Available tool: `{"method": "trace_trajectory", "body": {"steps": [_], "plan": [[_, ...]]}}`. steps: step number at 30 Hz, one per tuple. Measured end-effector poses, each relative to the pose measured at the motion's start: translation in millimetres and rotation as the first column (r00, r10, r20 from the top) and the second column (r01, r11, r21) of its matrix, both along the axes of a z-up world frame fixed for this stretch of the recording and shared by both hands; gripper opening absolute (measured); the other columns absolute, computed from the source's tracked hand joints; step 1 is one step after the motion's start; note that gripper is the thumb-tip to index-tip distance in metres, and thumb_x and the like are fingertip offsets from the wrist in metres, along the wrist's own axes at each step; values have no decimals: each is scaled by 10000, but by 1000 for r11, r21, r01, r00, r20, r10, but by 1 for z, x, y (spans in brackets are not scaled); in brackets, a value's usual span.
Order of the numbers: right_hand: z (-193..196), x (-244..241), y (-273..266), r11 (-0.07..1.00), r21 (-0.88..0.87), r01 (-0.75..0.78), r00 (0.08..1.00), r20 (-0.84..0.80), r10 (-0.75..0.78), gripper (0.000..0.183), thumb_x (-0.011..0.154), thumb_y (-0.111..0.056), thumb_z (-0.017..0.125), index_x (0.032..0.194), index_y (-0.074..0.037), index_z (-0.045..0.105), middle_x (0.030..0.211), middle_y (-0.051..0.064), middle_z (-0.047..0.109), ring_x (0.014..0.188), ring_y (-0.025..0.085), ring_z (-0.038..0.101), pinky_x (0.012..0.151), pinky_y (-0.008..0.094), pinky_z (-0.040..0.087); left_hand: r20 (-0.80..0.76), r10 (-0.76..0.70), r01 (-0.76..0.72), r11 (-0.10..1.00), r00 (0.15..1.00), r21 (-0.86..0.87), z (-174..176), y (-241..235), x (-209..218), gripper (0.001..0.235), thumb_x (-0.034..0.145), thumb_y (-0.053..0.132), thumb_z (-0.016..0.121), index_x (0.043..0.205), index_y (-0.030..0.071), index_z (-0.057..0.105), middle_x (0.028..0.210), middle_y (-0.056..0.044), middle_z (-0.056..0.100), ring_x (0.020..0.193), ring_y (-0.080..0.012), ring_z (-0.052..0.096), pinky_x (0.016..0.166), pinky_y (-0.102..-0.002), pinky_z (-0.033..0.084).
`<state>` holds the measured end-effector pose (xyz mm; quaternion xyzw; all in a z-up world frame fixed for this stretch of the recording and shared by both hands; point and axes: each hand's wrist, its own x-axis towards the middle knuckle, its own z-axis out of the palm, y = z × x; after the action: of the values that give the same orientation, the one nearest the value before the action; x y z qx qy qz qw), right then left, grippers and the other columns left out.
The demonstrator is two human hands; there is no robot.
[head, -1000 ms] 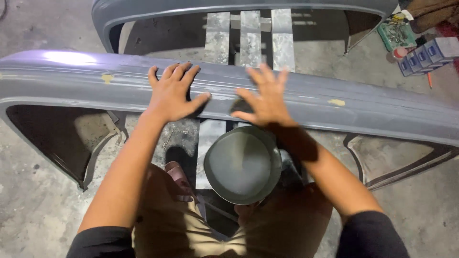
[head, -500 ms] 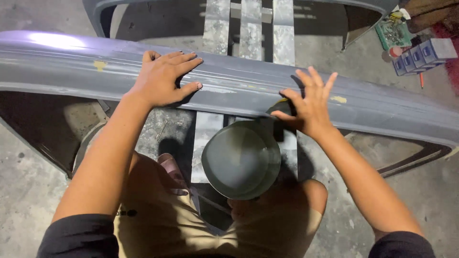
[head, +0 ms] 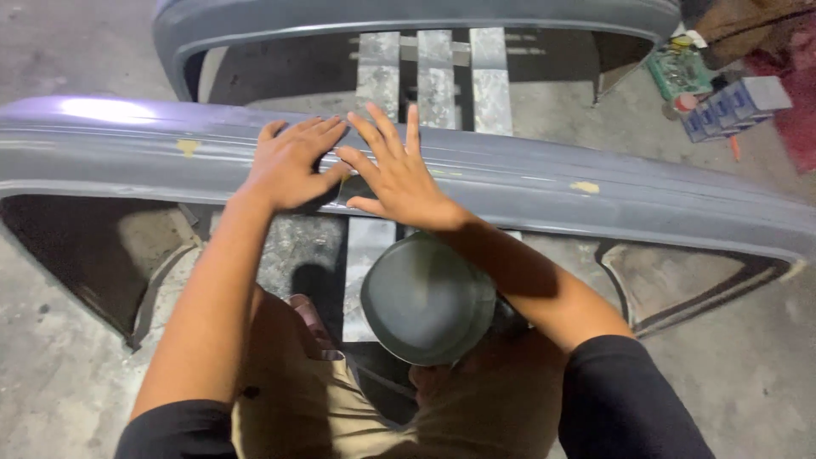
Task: The person sands a gray car bumper using a sanding block and water. They repeatedly dip the sanding block into a bucket of water and rub it along the bumper's surface to smooth it.
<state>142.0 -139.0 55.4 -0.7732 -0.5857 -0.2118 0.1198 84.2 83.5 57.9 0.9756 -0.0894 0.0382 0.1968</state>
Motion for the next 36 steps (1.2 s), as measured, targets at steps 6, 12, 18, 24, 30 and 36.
{"method": "trace_trajectory", "body": {"steps": [6, 12, 18, 24, 30, 36], "plan": [[-8, 18, -100, 994, 27, 110, 992, -62, -108, 713, 902, -704, 673, 1333, -155, 527, 1568, 231, 363, 1485, 484, 222, 1064, 806, -66, -91, 54, -59, 997, 994, -48, -3, 0, 3, 532, 1103, 547, 225, 1524, 368, 498, 1561, 97, 502, 1486, -155, 394, 1205, -543, 179], [-10, 19, -151, 954, -25, 298, 951, -79, -299, 748, 829, -724, 746, 1285, -157, 570, 1548, 218, 405, 1475, 506, 266, 1080, 827, -40, -70, 43, -49, 995, 997, -92, 6, -7, -1, 589, 1134, 545, 149, 1501, 310, 544, 1513, 25, 555, 1470, -200, 421, 1195, -536, 187], [-25, 21, -32, 999, 35, 33, 998, -52, -31, 658, 921, -686, 678, 1327, -185, 552, 1583, 233, 357, 1501, 493, 212, 1080, 807, -79, -169, 51, -88, 971, 984, -221, 12, -2, 0, 644, 1097, 546, 44, 1558, 341, 445, 1510, 2, 544, 1482, -160, 384, 1225, -487, 131], [-4, 5, 28, 1000, 22, 22, 997, -79, -21, 965, 721, -543, 957, 1381, -85, 422, 1612, 294, 224, 1512, 547, 137, 1100, 855, -66, -171, 26, -81, 943, 985, -323, 20, -7, 0, 688, 1106, 455, 36, 1590, 98, 371, 1559, -143, 484, 1512, -215, 351, 1241, -462, 134], [-8, 16, -55, 994, 4, 112, 988, -105, -111, 843, 857, -809, 634, 1330, -128, 480, 1572, 249, 331, 1509, 490, 164, 1079, 790, -98, -35, 6, -16, 957, 999, -289, -11, -2, 1, 668, 1114, 462, 76, 1629, 107, 310, 1545, -111, 516, 1509, -200, 365, 1202, -467, 167], [-5, 19, -130, 937, -69, 343, 934, -84, -348, 811, 695, -632, 860, 1250, -161, 503, 1518, 175, 416, 1464, 482, 301, 1112, 821, -7, 26, 79, -73, 983, 997, -169, -4, -9, -2, 734, 1114, 549, 115, 1592, 67, 395, 1436, -101, 626, 1405, -210, 509, 1147, -465, 231]]}}
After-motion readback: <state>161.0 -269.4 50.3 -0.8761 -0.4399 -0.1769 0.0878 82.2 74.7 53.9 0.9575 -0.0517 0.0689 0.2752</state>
